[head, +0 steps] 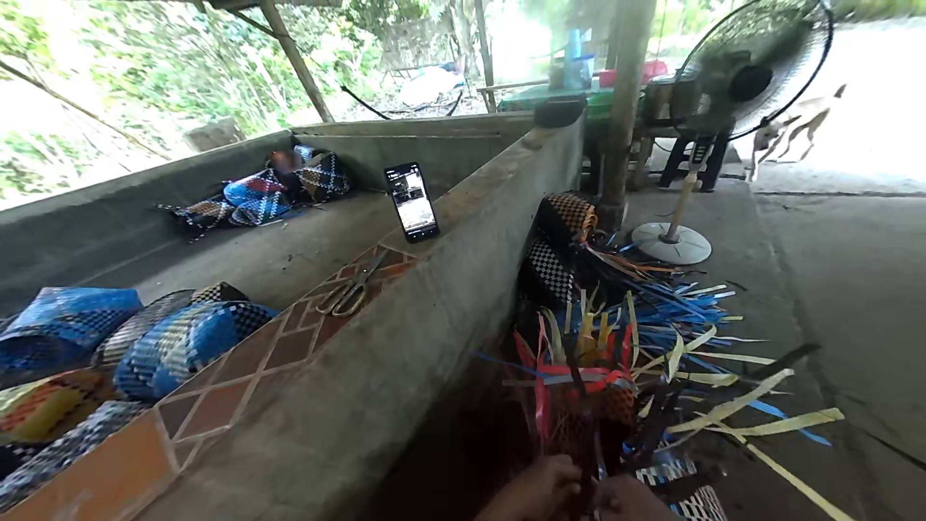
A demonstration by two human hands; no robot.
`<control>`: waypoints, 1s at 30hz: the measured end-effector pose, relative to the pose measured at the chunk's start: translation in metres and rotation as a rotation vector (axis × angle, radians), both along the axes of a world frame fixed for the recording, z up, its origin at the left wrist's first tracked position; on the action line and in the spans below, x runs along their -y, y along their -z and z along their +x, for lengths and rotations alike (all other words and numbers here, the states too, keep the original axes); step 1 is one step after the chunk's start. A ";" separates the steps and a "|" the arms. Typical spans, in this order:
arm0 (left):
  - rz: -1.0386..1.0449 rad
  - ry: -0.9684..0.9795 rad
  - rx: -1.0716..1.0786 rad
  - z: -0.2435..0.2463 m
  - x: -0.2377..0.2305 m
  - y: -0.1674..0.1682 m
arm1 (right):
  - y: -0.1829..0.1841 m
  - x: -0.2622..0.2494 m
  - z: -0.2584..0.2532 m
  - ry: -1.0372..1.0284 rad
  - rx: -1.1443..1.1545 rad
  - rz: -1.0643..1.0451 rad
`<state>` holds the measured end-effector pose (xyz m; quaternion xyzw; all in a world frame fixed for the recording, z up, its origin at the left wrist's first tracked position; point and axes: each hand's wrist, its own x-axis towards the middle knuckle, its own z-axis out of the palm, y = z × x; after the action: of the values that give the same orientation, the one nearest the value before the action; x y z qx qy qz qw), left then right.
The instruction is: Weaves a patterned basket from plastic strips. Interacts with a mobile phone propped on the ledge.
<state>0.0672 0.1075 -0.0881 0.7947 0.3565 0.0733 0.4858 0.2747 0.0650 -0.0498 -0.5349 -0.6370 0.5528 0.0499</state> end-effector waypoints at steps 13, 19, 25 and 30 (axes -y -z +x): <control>0.111 0.121 -0.094 0.006 -0.001 0.007 | 0.037 0.018 0.027 0.138 -0.002 0.416; 0.108 0.059 -0.091 0.011 0.003 0.006 | 0.058 -0.002 0.035 0.095 0.272 0.534; 0.260 -0.102 -0.158 0.018 0.014 0.006 | 0.050 -0.009 0.027 0.091 0.099 0.633; 0.166 -0.030 -0.116 0.015 0.008 -0.001 | 0.057 0.007 0.008 0.289 -0.250 0.785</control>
<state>0.0826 0.0993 -0.0874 0.8298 0.3886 0.0635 0.3955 0.2824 0.0578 -0.1067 -0.4879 -0.7065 0.3165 0.4033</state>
